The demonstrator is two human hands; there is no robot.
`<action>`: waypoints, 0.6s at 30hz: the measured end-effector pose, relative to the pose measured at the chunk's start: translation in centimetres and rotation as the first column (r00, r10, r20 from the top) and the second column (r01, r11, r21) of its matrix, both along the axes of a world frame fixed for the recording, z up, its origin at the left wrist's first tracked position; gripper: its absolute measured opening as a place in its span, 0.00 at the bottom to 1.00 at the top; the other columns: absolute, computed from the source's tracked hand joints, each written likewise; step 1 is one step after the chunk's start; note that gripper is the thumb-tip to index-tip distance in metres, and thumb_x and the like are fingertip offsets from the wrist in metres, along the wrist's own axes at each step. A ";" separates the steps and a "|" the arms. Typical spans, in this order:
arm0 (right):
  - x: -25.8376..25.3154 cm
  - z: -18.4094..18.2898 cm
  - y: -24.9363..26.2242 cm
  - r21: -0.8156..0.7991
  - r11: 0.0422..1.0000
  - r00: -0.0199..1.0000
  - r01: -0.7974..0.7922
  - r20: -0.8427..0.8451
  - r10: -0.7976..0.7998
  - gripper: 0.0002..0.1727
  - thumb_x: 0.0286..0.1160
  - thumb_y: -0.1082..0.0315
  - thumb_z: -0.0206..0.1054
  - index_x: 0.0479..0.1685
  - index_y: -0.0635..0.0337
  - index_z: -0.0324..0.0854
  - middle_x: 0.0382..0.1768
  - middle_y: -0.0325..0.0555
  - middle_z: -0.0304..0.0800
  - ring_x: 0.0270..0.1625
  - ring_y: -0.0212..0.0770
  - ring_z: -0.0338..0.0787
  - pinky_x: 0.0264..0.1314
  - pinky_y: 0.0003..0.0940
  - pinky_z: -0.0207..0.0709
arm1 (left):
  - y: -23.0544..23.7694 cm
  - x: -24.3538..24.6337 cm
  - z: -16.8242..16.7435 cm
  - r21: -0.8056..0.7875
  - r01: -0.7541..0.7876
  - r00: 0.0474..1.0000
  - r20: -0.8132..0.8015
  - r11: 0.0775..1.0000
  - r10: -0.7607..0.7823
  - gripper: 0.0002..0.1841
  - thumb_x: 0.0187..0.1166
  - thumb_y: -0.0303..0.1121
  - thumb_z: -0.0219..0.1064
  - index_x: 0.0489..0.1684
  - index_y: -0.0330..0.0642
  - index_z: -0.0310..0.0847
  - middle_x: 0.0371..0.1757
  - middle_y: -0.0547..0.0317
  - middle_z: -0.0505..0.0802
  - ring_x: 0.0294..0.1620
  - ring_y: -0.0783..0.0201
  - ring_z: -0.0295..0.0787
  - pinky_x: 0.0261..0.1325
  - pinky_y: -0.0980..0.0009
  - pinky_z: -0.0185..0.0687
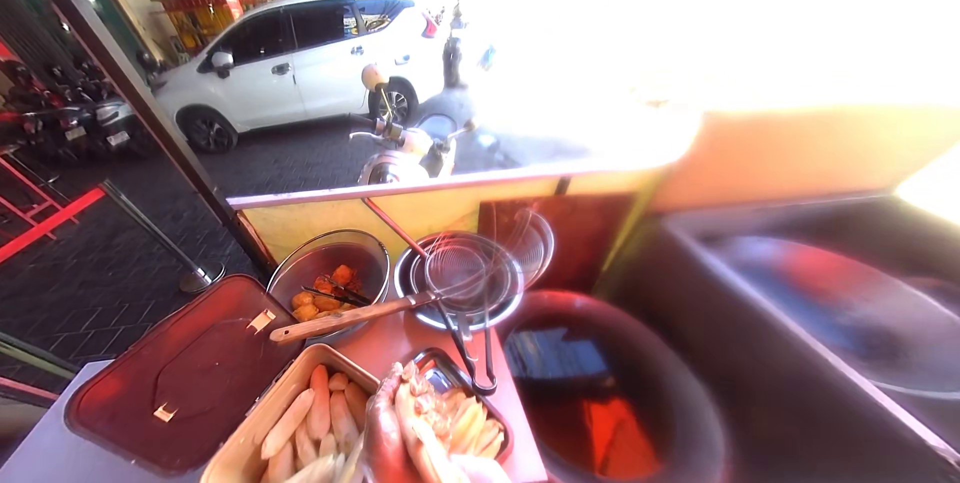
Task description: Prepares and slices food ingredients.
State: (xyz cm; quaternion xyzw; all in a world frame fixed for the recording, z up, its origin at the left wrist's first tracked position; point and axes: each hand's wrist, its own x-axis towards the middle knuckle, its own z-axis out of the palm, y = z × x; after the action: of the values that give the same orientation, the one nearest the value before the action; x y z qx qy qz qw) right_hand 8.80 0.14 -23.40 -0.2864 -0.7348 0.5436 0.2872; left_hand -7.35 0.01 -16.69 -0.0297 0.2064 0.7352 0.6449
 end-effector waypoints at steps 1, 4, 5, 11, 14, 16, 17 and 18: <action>-0.1 -0.6 0.1 0.025 1.000 1.000 0.006 -0.014 -0.006 0.37 0.87 0.34 0.48 0.27 0.58 0.84 0.23 0.42 0.84 0.32 0.34 0.85 0.39 0.41 0.78 | 0.0 0.0 -0.1 0.005 0.020 1.000 0.003 1.000 -0.020 0.29 0.93 0.53 0.36 0.31 0.45 0.75 0.19 0.60 0.80 0.17 0.65 0.80 0.21 0.70 0.80; 0.0 -0.8 0.3 0.031 0.999 0.999 0.009 0.037 -0.010 0.36 0.88 0.36 0.48 0.29 0.59 0.85 0.24 0.43 0.86 0.34 0.35 0.87 0.41 0.42 0.80 | -0.1 0.2 -0.3 0.020 0.068 0.997 0.022 0.998 -0.068 0.28 0.93 0.54 0.36 0.33 0.46 0.75 0.20 0.61 0.80 0.17 0.65 0.79 0.21 0.70 0.80; 0.0 -0.8 0.2 0.017 0.999 0.999 0.029 0.039 -0.029 0.36 0.87 0.36 0.49 0.30 0.60 0.86 0.25 0.43 0.87 0.34 0.35 0.88 0.42 0.41 0.80 | -0.1 0.4 -0.4 0.018 0.059 0.998 0.015 0.998 -0.059 0.27 0.93 0.53 0.35 0.35 0.46 0.75 0.21 0.61 0.81 0.17 0.65 0.80 0.22 0.70 0.81; 0.0 -1.6 1.0 -0.065 0.998 0.993 0.016 0.114 -0.009 0.29 0.86 0.42 0.53 0.39 0.58 0.91 0.33 0.44 0.93 0.42 0.39 0.92 0.51 0.49 0.83 | 0.1 1.7 -0.7 -0.037 -0.048 0.997 -0.055 0.998 0.046 0.26 0.94 0.49 0.36 0.36 0.43 0.75 0.21 0.59 0.81 0.19 0.63 0.82 0.24 0.68 0.84; -0.2 -3.3 1.7 -0.027 1.000 0.981 -0.008 0.192 0.013 0.28 0.87 0.44 0.52 0.45 0.55 0.92 0.37 0.44 0.95 0.46 0.41 0.94 0.54 0.53 0.85 | 0.3 2.2 -1.1 -0.054 -0.084 0.991 -0.107 0.995 0.078 0.25 0.95 0.47 0.38 0.35 0.43 0.75 0.21 0.58 0.81 0.19 0.64 0.81 0.25 0.68 0.83; -0.2 -3.7 1.9 -0.040 0.999 0.974 -0.011 0.227 0.019 0.26 0.87 0.45 0.53 0.48 0.53 0.92 0.40 0.44 0.96 0.49 0.40 0.94 0.57 0.53 0.86 | 0.4 2.4 -1.6 -0.050 -0.101 0.988 -0.119 0.994 0.095 0.24 0.94 0.46 0.39 0.34 0.43 0.76 0.20 0.59 0.80 0.19 0.65 0.80 0.25 0.69 0.82; -0.2 -3.8 2.0 -0.053 0.999 0.974 -0.013 0.226 0.025 0.26 0.85 0.44 0.55 0.51 0.53 0.92 0.42 0.43 0.97 0.51 0.40 0.94 0.59 0.52 0.86 | 0.5 2.4 -1.8 -0.054 -0.107 0.987 -0.127 0.993 0.100 0.23 0.94 0.46 0.40 0.35 0.43 0.75 0.21 0.59 0.79 0.19 0.64 0.80 0.26 0.69 0.83; -0.1 -3.9 2.1 -0.083 0.996 0.979 -0.014 0.202 0.030 0.25 0.82 0.43 0.59 0.53 0.53 0.92 0.44 0.43 0.97 0.52 0.38 0.94 0.61 0.51 0.86 | 0.6 2.4 -1.9 -0.071 -0.116 0.985 -0.139 0.991 0.105 0.23 0.95 0.46 0.41 0.37 0.42 0.75 0.21 0.59 0.80 0.20 0.64 0.81 0.26 0.69 0.84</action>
State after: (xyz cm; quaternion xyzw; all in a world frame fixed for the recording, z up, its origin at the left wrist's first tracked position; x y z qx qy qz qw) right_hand 8.65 2.20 -27.31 -0.3438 -0.7407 0.5442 0.1926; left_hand -4.93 0.63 -18.64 -0.0167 0.2766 0.7615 0.5860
